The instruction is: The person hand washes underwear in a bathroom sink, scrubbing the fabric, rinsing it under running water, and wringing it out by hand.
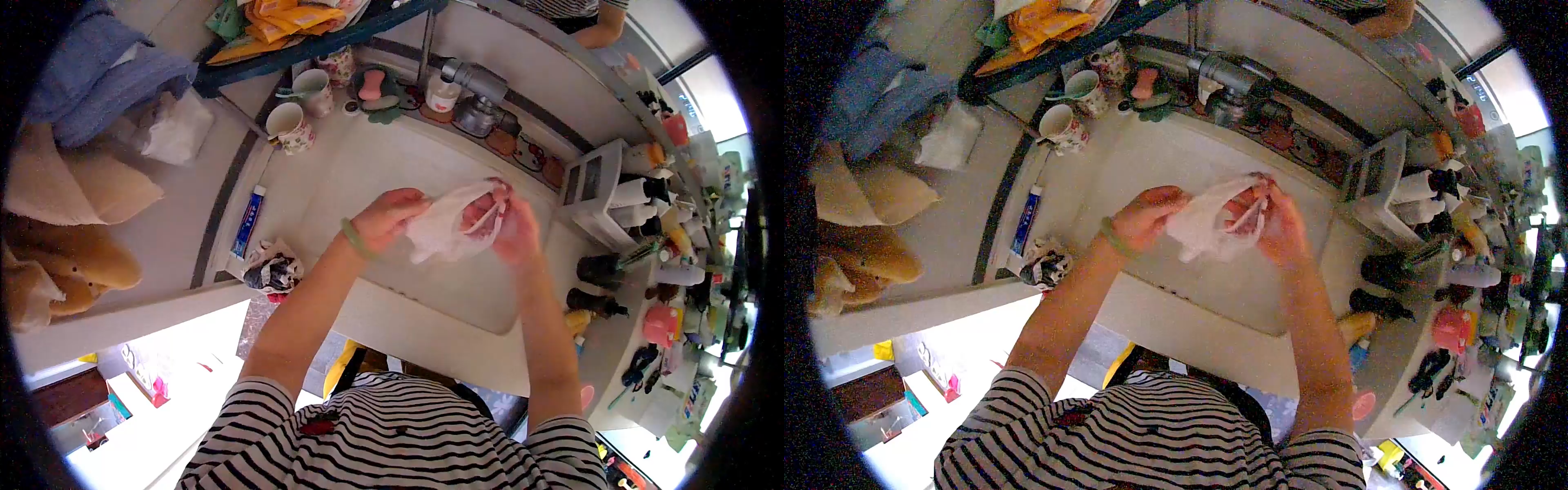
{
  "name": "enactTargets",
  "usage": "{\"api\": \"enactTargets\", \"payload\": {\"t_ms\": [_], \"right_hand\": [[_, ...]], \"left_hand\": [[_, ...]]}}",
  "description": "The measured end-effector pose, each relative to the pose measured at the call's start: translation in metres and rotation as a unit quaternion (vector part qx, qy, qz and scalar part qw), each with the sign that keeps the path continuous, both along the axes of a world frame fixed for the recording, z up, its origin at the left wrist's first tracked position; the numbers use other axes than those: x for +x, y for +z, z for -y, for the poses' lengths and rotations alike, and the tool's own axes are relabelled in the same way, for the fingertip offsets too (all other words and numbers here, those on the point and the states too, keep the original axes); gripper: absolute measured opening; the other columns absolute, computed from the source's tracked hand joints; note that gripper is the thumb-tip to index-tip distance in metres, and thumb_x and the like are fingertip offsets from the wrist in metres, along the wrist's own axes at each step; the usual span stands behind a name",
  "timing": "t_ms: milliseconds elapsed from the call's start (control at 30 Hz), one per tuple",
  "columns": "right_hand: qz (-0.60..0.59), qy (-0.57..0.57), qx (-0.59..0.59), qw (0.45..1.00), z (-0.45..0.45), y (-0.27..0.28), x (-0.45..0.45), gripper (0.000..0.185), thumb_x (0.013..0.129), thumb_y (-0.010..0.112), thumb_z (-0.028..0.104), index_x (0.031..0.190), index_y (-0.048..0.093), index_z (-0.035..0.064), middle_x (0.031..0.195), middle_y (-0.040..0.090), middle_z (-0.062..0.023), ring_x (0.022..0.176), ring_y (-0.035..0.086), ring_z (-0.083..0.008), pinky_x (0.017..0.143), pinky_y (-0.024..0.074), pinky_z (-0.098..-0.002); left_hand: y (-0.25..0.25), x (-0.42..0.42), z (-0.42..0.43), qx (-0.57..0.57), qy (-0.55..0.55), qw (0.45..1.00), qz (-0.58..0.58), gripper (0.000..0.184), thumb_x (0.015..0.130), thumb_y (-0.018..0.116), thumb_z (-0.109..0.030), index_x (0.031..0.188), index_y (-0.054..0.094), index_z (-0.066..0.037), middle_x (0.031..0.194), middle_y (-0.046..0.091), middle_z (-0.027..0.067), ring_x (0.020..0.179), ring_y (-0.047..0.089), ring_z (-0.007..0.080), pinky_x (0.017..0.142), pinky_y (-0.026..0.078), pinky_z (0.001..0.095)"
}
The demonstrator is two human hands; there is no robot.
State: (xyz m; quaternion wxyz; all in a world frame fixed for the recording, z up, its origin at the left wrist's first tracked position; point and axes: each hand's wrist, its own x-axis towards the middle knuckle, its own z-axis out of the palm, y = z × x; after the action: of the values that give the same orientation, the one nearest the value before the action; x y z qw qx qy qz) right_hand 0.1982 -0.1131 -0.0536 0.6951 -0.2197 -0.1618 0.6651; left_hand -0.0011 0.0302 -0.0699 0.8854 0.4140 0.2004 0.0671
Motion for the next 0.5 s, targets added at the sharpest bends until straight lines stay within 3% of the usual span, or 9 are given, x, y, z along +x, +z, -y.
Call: {"api": "enactTargets", "payload": {"t_ms": [67, 200, 267, 333, 500], "right_hand": [[0.114, -0.036, -0.166, 0.979, 0.01, -0.004, 0.007, 0.026, 0.082, 0.052, 0.034, 0.094, 0.05, 0.0111, 0.097, 0.054, -0.0073, 0.087, 0.055, -0.0213, 0.072, 0.0491, -0.0421], [0.232, 0.012, -0.249, 0.94, 0.035, -0.036, 0.019, 0.02, 0.082, 0.053, 0.03, 0.085, 0.052, 0.0096, 0.081, 0.052, -0.003, 0.076, 0.052, -0.0144, 0.068, 0.0466, -0.0324], [0.37, 0.063, -0.273, 0.886, 0.044, -0.038, 0.013, 0.016, 0.081, 0.055, 0.026, 0.08, 0.053, 0.0098, 0.072, 0.05, 0.0008, 0.068, 0.047, -0.0092, 0.062, 0.04, -0.0239], [0.354, 0.04, -0.267, 0.895, 0.048, -0.039, 0.006, 0.014, 0.08, 0.056, 0.024, 0.081, 0.053, 0.01, 0.071, 0.049, 0.002, 0.066, 0.045, -0.008, 0.061, 0.0376, -0.0226], [0.312, -0.051, -0.271, 0.909, 0.046, -0.036, 0.002, 0.009, 0.079, 0.058, 0.018, 0.082, 0.054, 0.0103, 0.07, 0.049, 0.0032, 0.063, 0.043, -0.0066, 0.061, 0.0355, -0.0216]], "left_hand": [[-0.004, 0.0, -0.002, -0.006, 0.004, 1.0, 0.014, 0.031, 0.084, 0.053, -0.019, 0.111, 0.051, -0.003, 0.103, 0.057, 0.0043, 0.095, 0.053, 0.0146, 0.083, 0.043, 0.0304], [0.025, 0.0, 0.01, -0.057, 0.038, 0.997, 0.04, 0.044, 0.086, 0.049, -0.019, 0.126, 0.037, -0.005, 0.117, 0.049, 0.0065, 0.107, 0.048, 0.0159, 0.091, 0.039, 0.0311], [0.025, -0.003, 0.008, -0.056, 0.027, 0.997, 0.051, 0.047, 0.088, 0.046, -0.02, 0.13, 0.03, -0.005, 0.122, 0.045, 0.0063, 0.112, 0.045, 0.0158, 0.094, 0.037, 0.0306], [0.022, -0.005, 0.005, -0.128, -0.019, 0.986, 0.107, 0.051, 0.09, 0.042, -0.027, 0.133, 0.025, -0.006, 0.129, 0.039, 0.0064, 0.118, 0.039, 0.0168, 0.097, 0.035, 0.0327], [0.028, -0.016, 0.004, -0.08, -0.016, 0.996, 0.038, 0.051, 0.091, 0.038, -0.037, 0.133, 0.027, -0.009, 0.129, 0.04, 0.0042, 0.117, 0.04, 0.0172, 0.098, 0.033, 0.0338]]}}
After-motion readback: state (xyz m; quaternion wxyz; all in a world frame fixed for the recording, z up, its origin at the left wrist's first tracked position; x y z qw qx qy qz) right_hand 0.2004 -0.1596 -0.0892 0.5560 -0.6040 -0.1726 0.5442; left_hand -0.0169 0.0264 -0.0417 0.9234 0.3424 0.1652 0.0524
